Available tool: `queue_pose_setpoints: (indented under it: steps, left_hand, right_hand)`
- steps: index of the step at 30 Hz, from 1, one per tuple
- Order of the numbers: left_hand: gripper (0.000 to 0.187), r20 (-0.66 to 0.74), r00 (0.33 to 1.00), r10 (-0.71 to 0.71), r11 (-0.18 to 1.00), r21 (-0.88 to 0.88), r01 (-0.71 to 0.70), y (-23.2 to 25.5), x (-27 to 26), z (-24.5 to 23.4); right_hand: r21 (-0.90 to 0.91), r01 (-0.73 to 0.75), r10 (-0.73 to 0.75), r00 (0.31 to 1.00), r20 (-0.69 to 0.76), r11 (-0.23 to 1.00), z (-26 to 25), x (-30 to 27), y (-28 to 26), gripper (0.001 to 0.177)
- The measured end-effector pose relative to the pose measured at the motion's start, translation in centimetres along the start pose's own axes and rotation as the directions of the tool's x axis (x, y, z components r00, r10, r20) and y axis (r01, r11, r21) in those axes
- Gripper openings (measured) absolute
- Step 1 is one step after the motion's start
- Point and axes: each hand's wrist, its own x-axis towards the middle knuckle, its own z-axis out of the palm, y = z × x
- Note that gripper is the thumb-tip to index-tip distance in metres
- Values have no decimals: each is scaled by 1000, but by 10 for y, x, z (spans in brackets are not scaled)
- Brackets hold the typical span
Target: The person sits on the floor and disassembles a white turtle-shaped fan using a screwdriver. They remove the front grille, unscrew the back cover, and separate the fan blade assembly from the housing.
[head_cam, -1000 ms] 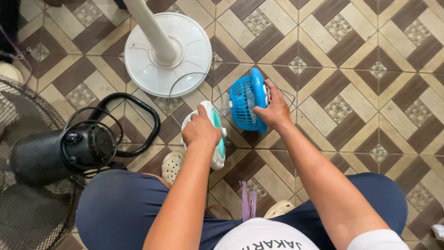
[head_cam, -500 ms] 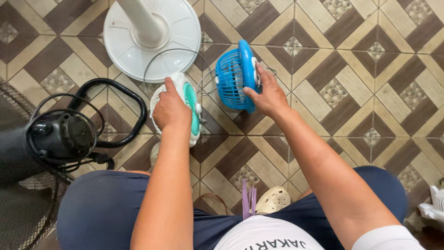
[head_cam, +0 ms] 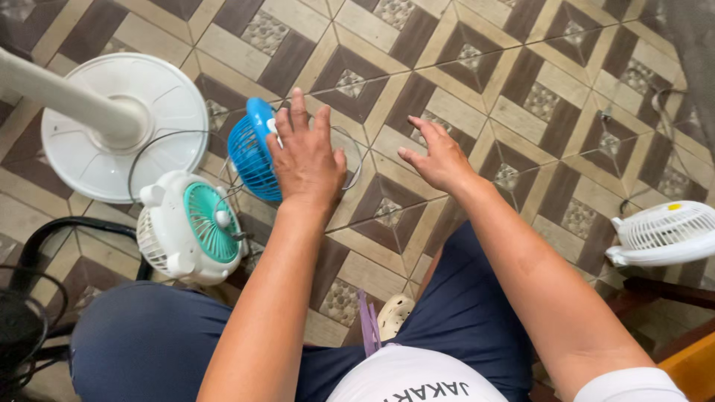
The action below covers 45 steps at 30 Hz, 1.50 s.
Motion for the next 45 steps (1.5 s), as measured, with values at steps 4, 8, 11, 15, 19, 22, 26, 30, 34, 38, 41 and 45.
queue_pose_setpoints:
  steps: [4,8,11,15,19,22,26,30,34,38,41,45]
  left_hand:
    - [68,-43,991,124,983,-131,-129,62,16,7]
    - [64,-59,973,223,947,-225,-230,111,27,13]
    - [61,-54,952,302,913,-272,-306,150,30,19]
    - [52,-19,912,410,869,-295,-397,191,32,25]
    - [50,65,855,514,810,-366,-459,228,32,30]
    - [45,54,811,582,754,-410,-514,260,29,27]
    - [45,107,735,670,712,-375,-594,280,21,23]
    - [44,171,626,761,633,-404,-660,318,10,39]
    - [51,127,540,832,534,-447,-718,355,10,26]
    - [51,97,426,899,416,-487,-768,399,-15,27]
    - [49,112,359,927,367,-471,-802,418,-25,25]
    - [47,118,273,955,295,-499,-815,445,-35,19]
  right_hand:
    - [-56,-31,28,998,-58,998,-39,-18,55,68]
    - [-95,-121,107,984,-143,988,-75,-35,121,65]
    - [-43,-307,295,938,-185,951,-96,-51,160,63]
    - [-45,-350,325,904,-278,936,-113,-71,185,61]
    - [-10,-326,303,889,-344,945,-114,-100,210,59]
    - [-32,-356,315,863,-394,934,-124,-126,228,58]
    - [83,-471,459,781,-425,878,-123,-144,229,60]
    - [156,-553,557,697,-451,819,-125,-198,255,59]
    - [218,-540,562,630,-536,813,-128,-227,259,59]
    - [194,-710,642,440,-628,677,-144,-292,266,57]
    - [162,-879,652,198,-732,449,-159,-321,257,57]
    - [289,-937,714,-68,-697,194,-163,-353,264,81]
